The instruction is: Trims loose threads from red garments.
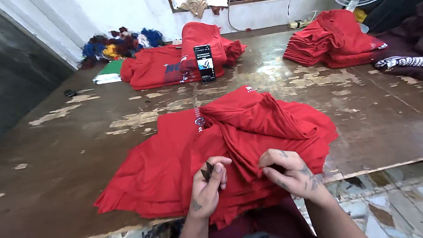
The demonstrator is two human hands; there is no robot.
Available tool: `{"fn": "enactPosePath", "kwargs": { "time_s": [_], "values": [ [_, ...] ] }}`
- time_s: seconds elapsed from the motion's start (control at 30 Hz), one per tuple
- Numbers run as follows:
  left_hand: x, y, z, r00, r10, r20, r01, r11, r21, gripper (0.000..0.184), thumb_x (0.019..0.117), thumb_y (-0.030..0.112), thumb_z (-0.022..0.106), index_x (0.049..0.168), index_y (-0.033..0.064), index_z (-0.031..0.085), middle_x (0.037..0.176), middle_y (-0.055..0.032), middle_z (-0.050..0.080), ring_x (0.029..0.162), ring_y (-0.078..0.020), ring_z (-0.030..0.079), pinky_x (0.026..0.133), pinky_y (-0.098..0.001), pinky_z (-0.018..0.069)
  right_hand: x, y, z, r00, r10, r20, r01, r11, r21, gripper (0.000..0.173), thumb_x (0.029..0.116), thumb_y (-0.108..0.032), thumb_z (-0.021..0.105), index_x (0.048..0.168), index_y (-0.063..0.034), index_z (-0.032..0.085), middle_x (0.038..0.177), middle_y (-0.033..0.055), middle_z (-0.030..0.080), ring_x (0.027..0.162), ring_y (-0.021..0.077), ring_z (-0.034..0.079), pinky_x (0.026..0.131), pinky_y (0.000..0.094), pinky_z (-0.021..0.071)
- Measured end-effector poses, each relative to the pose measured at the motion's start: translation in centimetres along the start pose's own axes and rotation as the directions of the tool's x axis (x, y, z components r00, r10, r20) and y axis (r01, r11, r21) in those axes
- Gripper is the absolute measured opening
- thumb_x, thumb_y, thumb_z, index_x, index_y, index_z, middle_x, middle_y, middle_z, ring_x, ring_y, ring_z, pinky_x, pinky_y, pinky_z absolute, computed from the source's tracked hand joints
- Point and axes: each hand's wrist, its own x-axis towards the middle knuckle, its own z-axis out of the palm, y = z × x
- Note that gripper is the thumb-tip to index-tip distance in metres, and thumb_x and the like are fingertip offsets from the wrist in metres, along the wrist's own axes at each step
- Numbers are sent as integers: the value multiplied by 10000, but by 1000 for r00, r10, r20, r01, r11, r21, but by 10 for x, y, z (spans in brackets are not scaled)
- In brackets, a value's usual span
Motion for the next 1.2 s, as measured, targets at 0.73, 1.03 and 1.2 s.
{"fn": "enactPosePath", "kwargs": {
  "time_s": [0.73, 1.03, 1.2],
  "values": [
    [2, 3, 5, 996, 79, 36, -85, 959, 269, 234, 1049, 163, 520, 951, 21, 677, 896, 34, 659, 673, 41, 547, 573, -126, 453, 2, -5, 11, 998, 10, 59, 2, 980, -197, 160, 950, -168, 634, 895, -54, 732, 940, 135, 712, 936, 247, 679, 856, 319, 544],
    [8, 12, 23, 977, -3, 213, -108, 855, 508, 216, 957, 215, 643, 930, 25, 742, 859, -17, 659, 750, -8, 588, 646, -157, 492, 0, 0, 7, 996, -85, 6, 86, 995, -48, 147, 946, -124, 574, 894, -9, 649, 901, 154, 695, 913, 232, 681, 845, 316, 547],
    [10, 9, 24, 956, 21, 294, -181, 829, 530, 209, 964, 160, 605, 843, 14, 692, 797, -43, 617, 723, -53, 568, 641, -187, 472, -3, 1, 5, 993, -110, 33, 111, 993, -41, 123, 919, -98, 573, 857, -21, 645, 902, 143, 699, 932, 232, 682, 854, 329, 551]
  ]
}}
